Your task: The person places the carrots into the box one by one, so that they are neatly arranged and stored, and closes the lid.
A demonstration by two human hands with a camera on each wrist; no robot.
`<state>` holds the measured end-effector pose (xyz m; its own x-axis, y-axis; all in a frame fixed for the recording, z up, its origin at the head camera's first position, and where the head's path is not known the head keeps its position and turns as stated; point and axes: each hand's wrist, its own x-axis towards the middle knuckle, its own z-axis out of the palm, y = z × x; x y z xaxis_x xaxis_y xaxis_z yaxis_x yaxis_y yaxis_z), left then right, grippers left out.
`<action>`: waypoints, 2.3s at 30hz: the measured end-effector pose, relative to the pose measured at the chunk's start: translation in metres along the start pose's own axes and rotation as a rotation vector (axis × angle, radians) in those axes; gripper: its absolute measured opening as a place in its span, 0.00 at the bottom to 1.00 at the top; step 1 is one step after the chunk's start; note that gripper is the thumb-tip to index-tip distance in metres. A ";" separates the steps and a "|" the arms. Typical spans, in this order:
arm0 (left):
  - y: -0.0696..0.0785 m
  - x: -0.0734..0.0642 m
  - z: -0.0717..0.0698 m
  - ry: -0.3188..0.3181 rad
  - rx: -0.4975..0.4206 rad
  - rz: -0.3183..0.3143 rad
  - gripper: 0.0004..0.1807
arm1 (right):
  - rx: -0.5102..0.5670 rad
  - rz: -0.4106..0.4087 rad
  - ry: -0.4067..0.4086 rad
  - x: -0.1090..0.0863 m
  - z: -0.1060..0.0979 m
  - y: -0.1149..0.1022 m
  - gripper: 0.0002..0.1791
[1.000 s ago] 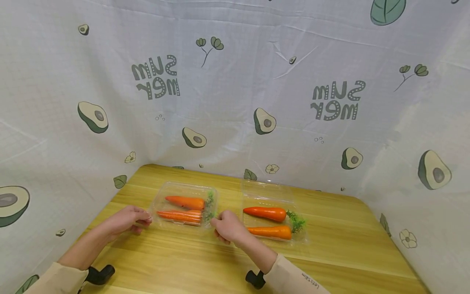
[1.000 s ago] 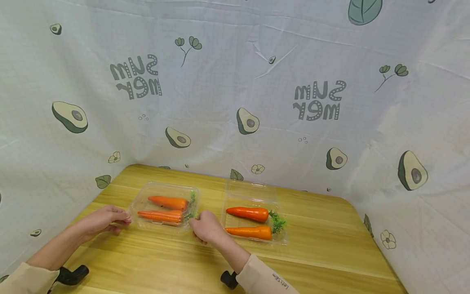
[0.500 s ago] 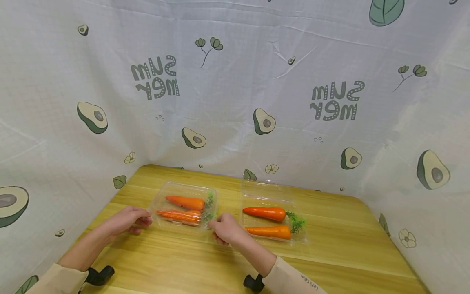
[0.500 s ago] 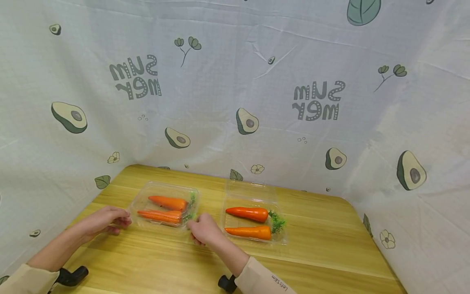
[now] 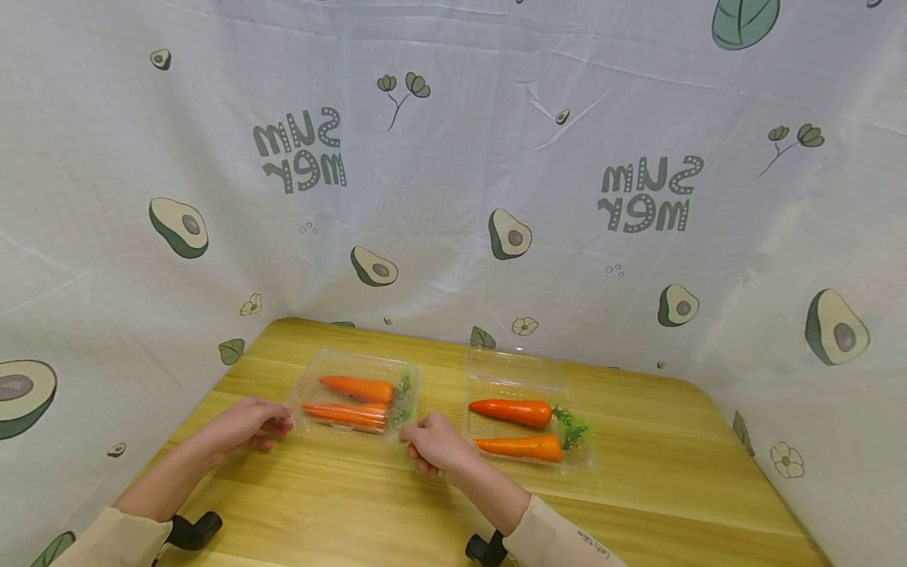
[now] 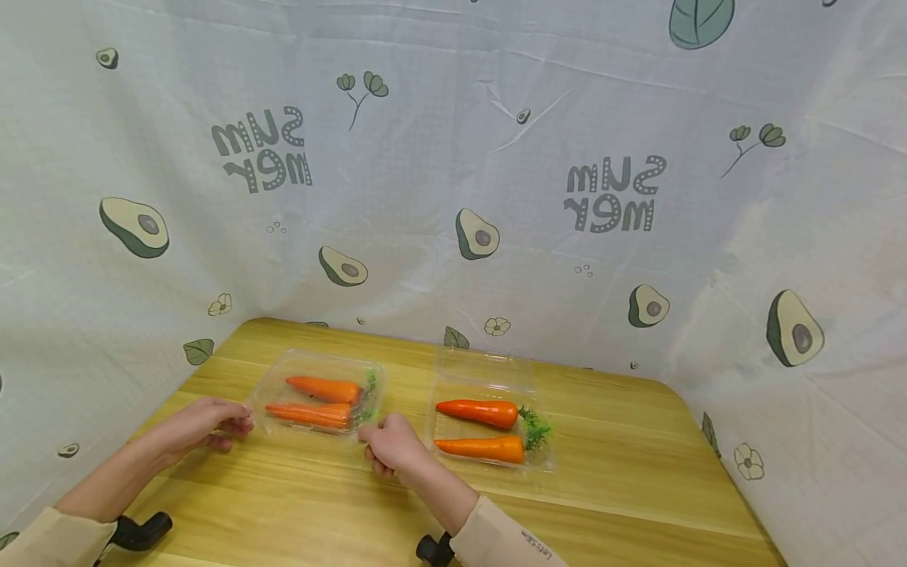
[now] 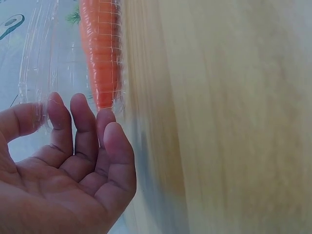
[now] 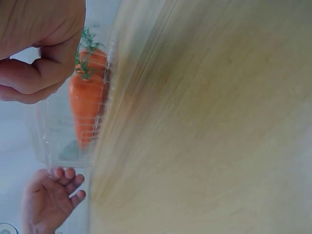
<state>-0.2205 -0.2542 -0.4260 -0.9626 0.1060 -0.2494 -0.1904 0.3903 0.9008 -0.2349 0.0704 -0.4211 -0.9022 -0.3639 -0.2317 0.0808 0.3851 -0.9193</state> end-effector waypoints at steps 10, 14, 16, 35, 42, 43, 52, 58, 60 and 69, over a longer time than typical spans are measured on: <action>0.001 0.003 0.000 0.010 -0.014 -0.006 0.18 | 0.033 0.015 0.005 0.002 0.000 0.001 0.24; 0.000 0.004 0.000 0.006 -0.014 -0.002 0.18 | 0.050 0.016 0.008 0.002 0.001 0.001 0.24; 0.000 0.004 0.001 0.010 -0.012 -0.003 0.18 | 0.056 0.017 0.013 0.002 0.001 0.001 0.24; 0.006 0.004 -0.001 0.183 0.166 0.017 0.21 | 0.053 -0.005 -0.035 -0.007 -0.006 0.005 0.19; 0.016 -0.002 0.001 0.292 0.345 0.088 0.26 | -0.011 -0.016 -0.048 -0.015 -0.012 0.000 0.23; 0.018 -0.002 0.002 0.310 0.361 0.104 0.26 | -0.019 -0.018 -0.044 -0.016 -0.013 -0.001 0.23; 0.035 -0.006 0.016 0.464 0.485 0.274 0.22 | -0.095 -0.085 -0.042 -0.030 -0.029 -0.010 0.20; 0.047 -0.009 0.026 0.469 0.492 0.336 0.21 | -0.110 -0.107 -0.040 -0.038 -0.041 -0.014 0.21; 0.051 -0.009 0.030 0.463 0.485 0.350 0.21 | -0.120 -0.114 -0.027 -0.040 -0.045 -0.015 0.21; 0.071 -0.008 0.053 0.405 0.464 0.448 0.17 | -0.300 -0.183 0.024 -0.049 -0.062 -0.019 0.19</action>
<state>-0.2165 -0.1792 -0.3793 -0.9414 0.0357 0.3353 0.2494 0.7430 0.6211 -0.2185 0.1335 -0.3721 -0.9003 -0.4310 -0.0606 -0.2082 0.5488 -0.8096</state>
